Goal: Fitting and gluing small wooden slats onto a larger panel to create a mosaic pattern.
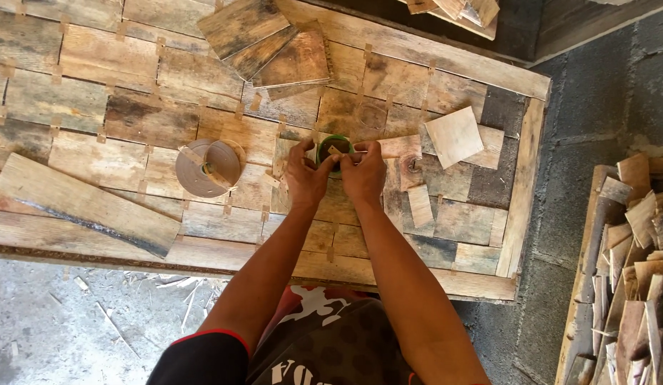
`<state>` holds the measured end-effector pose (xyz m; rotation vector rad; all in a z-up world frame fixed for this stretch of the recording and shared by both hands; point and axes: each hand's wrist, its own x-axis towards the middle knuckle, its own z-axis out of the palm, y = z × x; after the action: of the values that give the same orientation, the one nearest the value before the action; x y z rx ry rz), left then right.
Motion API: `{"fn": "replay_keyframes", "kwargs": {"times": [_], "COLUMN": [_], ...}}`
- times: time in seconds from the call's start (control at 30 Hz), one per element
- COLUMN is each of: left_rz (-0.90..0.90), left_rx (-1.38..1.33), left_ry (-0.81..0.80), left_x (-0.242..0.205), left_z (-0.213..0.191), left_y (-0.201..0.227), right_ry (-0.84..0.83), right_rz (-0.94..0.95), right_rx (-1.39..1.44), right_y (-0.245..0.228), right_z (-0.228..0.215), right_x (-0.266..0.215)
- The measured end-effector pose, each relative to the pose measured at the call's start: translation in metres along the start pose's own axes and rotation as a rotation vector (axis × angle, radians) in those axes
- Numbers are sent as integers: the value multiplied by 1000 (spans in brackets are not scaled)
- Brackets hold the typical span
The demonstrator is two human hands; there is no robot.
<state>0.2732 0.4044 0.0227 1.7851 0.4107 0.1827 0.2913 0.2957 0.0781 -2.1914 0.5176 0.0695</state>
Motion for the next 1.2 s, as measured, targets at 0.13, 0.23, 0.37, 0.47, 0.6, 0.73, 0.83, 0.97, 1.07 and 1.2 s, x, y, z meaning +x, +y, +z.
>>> {"fn": "replay_keyframes", "kwargs": {"times": [0.13,0.23,0.37,0.47,0.6,0.73,0.83,0.97,1.07,1.2], "left_rz": [-76,-201,-292,-333,-237,-43,141,46,90,114], "left_rx": [-10,-57,-180,-152,-184,-96,-151,-505,-318,-301], "left_ry": [45,48,72,69,102,95,20,-180,-191,-190], "left_x": [7,9,8,9,3,-5,-7,-1,0,-1], "left_z": [22,28,31,32,30,11,3,3,-9,-1], "left_y": [-24,-26,-23,-22,-20,3,10,-1,12,10], "right_ry": [28,19,30,42,54,-27,-76,-101,-116,-64], "right_rz": [4,15,-8,-87,-121,-268,-331,-397,-327,-366], "right_rx": [-111,-126,-156,-206,-196,-83,-119,-154,-223,-245], "right_y": [-6,-6,-7,11,5,7,3,3,-4,3], "right_z": [1,2,-1,-4,-22,-29,-33,-32,-31,-22], "right_x": [2,3,1,2,-5,-3,-3,-1,-4,-8]}}
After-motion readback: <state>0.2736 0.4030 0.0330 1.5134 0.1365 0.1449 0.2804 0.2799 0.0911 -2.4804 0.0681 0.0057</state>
